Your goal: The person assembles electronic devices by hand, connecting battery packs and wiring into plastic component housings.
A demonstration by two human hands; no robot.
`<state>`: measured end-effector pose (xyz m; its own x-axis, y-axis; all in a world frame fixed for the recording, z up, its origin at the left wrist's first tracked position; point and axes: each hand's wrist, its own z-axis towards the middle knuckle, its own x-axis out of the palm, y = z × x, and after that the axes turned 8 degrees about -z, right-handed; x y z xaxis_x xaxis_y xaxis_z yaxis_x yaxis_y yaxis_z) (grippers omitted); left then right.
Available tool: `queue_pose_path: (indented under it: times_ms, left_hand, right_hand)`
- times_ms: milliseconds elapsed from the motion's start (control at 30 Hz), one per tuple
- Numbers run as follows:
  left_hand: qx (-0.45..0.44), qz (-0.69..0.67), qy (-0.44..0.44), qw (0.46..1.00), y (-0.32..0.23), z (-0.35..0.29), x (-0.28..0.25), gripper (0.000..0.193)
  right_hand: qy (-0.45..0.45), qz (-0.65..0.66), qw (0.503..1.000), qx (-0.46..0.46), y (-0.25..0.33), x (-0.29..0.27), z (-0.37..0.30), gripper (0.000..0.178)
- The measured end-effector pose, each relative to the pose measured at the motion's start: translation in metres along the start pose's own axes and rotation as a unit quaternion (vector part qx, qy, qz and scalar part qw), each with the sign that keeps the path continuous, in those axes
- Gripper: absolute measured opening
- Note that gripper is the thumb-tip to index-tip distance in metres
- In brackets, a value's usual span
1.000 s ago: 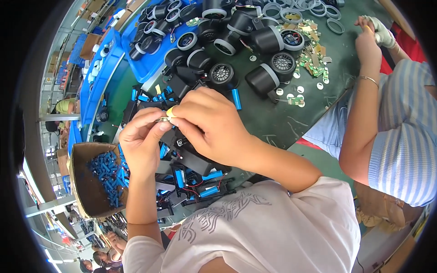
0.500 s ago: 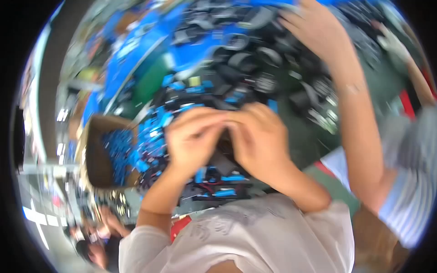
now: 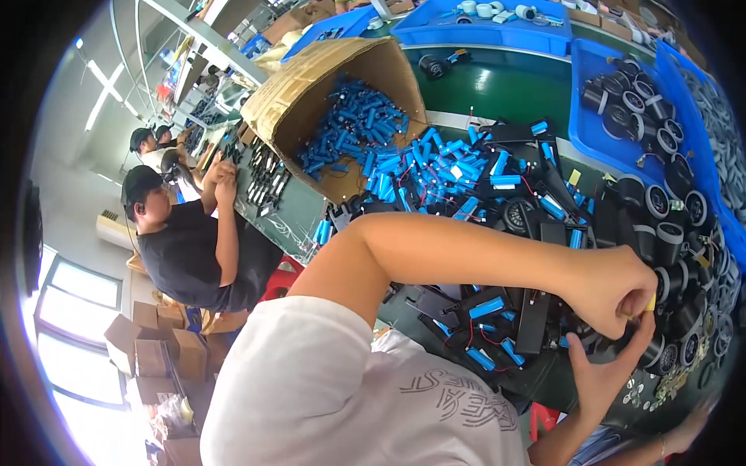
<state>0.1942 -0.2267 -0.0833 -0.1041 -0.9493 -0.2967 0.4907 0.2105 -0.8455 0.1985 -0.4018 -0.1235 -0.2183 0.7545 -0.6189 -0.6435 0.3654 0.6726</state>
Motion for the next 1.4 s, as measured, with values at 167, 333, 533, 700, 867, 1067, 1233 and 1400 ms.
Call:
queue_pose_path:
  times_ms: [167, 333, 533, 700, 867, 1067, 1233, 1400]
  left_hand:
    - [-0.014, -0.025, 0.103, 0.994, -0.008, 0.01, -0.002, 0.023]
    - [0.001, -0.055, 0.097, 0.994, -0.018, 0.013, -0.005, 0.021]
    - [0.054, -0.086, 0.04, 0.994, -0.061, 0.002, -0.027, 0.024]
    - [0.111, -0.122, -0.069, 0.984, -0.089, -0.02, -0.038, 0.021]
    - [0.154, -0.105, -0.218, 0.958, -0.121, -0.055, -0.054, 0.018]
    - [0.251, -0.043, -0.297, 0.92, -0.126, -0.079, -0.069, 0.026]
    - [0.191, -0.1, -0.305, 0.928, -0.108, -0.093, -0.074, 0.029]
    - [0.179, -0.166, -0.323, 0.914, -0.113, -0.093, -0.065, 0.03]
  right_hand:
    - [0.039, 0.063, 0.991, 0.108, -0.036, 0.011, -0.011, 0.071]
    - [-0.022, 0.076, 0.993, 0.093, -0.059, 0.01, -0.025, 0.069]
    - [0.145, 0.212, 0.966, -0.012, -0.099, -0.008, -0.017, 0.096]
    - [0.328, 0.355, 0.865, 0.131, -0.145, 0.008, 0.004, 0.094]
    - [0.257, 0.432, 0.856, 0.123, -0.009, 0.047, 0.033, 0.089]
    - [0.156, 0.519, 0.833, 0.11, 0.078, 0.054, 0.054, 0.084]
    - [0.181, 0.502, 0.841, 0.088, 0.105, 0.062, 0.076, 0.085]
    - [0.216, 0.482, 0.847, 0.063, 0.111, 0.054, 0.073, 0.092]
